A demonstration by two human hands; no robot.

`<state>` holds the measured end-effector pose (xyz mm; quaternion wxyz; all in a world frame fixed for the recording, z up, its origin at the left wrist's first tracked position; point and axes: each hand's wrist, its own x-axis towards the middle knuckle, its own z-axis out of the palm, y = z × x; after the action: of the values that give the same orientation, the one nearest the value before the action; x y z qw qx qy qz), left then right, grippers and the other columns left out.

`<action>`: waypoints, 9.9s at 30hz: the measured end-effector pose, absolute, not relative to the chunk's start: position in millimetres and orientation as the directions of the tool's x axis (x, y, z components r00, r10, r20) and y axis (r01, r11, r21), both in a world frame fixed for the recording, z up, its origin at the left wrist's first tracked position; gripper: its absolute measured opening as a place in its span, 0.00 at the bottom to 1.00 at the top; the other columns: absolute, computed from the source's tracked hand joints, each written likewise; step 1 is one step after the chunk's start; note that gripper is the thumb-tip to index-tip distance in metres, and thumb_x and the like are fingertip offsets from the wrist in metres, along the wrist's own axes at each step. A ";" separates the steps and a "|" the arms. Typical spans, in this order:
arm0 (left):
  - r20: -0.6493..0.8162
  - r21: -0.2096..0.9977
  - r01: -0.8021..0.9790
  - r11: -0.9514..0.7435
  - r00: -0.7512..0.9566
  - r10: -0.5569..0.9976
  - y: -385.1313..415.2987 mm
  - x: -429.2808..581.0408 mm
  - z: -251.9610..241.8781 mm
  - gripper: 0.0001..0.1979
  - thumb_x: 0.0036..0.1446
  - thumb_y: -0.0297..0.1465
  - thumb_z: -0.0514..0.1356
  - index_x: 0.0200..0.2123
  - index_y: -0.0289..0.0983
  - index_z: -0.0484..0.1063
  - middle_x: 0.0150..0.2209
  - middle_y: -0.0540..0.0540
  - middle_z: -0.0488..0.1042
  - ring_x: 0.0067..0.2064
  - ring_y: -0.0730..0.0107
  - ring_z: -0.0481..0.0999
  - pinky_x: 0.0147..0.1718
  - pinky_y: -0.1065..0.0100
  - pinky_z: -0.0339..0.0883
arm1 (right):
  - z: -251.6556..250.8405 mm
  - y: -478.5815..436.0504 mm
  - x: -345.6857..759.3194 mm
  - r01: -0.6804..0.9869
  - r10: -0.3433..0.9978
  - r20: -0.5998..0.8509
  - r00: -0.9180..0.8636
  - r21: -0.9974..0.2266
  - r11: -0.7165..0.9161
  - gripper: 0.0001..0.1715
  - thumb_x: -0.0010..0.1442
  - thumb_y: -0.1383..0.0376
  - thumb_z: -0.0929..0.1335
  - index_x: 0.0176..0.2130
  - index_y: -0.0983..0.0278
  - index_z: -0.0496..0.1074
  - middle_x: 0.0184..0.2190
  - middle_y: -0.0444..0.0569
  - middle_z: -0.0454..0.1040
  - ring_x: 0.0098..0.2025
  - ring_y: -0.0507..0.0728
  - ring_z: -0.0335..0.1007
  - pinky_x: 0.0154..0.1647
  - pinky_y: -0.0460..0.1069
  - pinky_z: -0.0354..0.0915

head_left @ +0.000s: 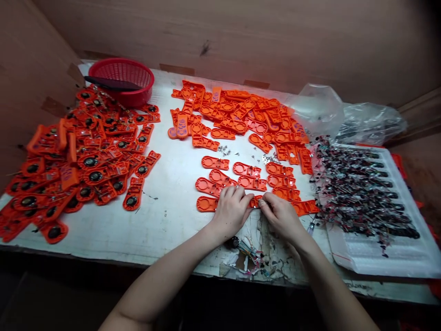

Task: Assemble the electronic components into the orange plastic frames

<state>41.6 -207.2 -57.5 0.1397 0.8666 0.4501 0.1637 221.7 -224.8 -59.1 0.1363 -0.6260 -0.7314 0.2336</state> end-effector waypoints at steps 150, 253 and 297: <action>0.143 0.417 0.752 -0.510 0.500 0.854 -207.1 3.3 -43.8 0.06 0.60 0.27 0.58 0.33 0.39 0.75 0.33 0.48 0.73 0.35 0.69 0.69 0.32 0.68 0.65 | -44.2 -262.3 196.3 0.657 0.973 0.029 -0.230 -0.733 0.177 0.06 0.62 0.68 0.61 0.32 0.62 0.64 0.30 0.47 0.68 0.35 0.58 0.62 0.36 0.52 0.60; 0.206 0.542 0.645 -0.539 0.519 0.829 -224.8 22.1 -63.5 0.05 0.59 0.32 0.58 0.35 0.39 0.73 0.40 0.44 0.70 0.40 0.63 0.66 0.37 0.62 0.62 | -62.8 -242.8 204.6 0.852 0.968 0.045 -0.247 -0.466 0.239 0.12 0.64 0.65 0.58 0.27 0.61 0.57 0.25 0.44 0.63 0.27 0.54 0.61 0.27 0.47 0.53; 0.209 0.669 0.574 -0.472 0.464 0.861 -225.4 21.8 -64.8 0.03 0.56 0.27 0.60 0.34 0.38 0.74 0.40 0.46 0.72 0.40 0.64 0.67 0.39 0.63 0.63 | -54.7 -216.1 206.7 0.839 0.921 -0.271 -0.280 -0.535 0.098 0.12 0.58 0.64 0.59 0.23 0.62 0.57 0.19 0.42 0.62 0.22 0.52 0.56 0.24 0.46 0.46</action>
<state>21.8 -225.4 -64.8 0.2642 0.8138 0.4407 0.2715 206.7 -216.1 -54.7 0.0661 -0.5964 -0.7380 0.3088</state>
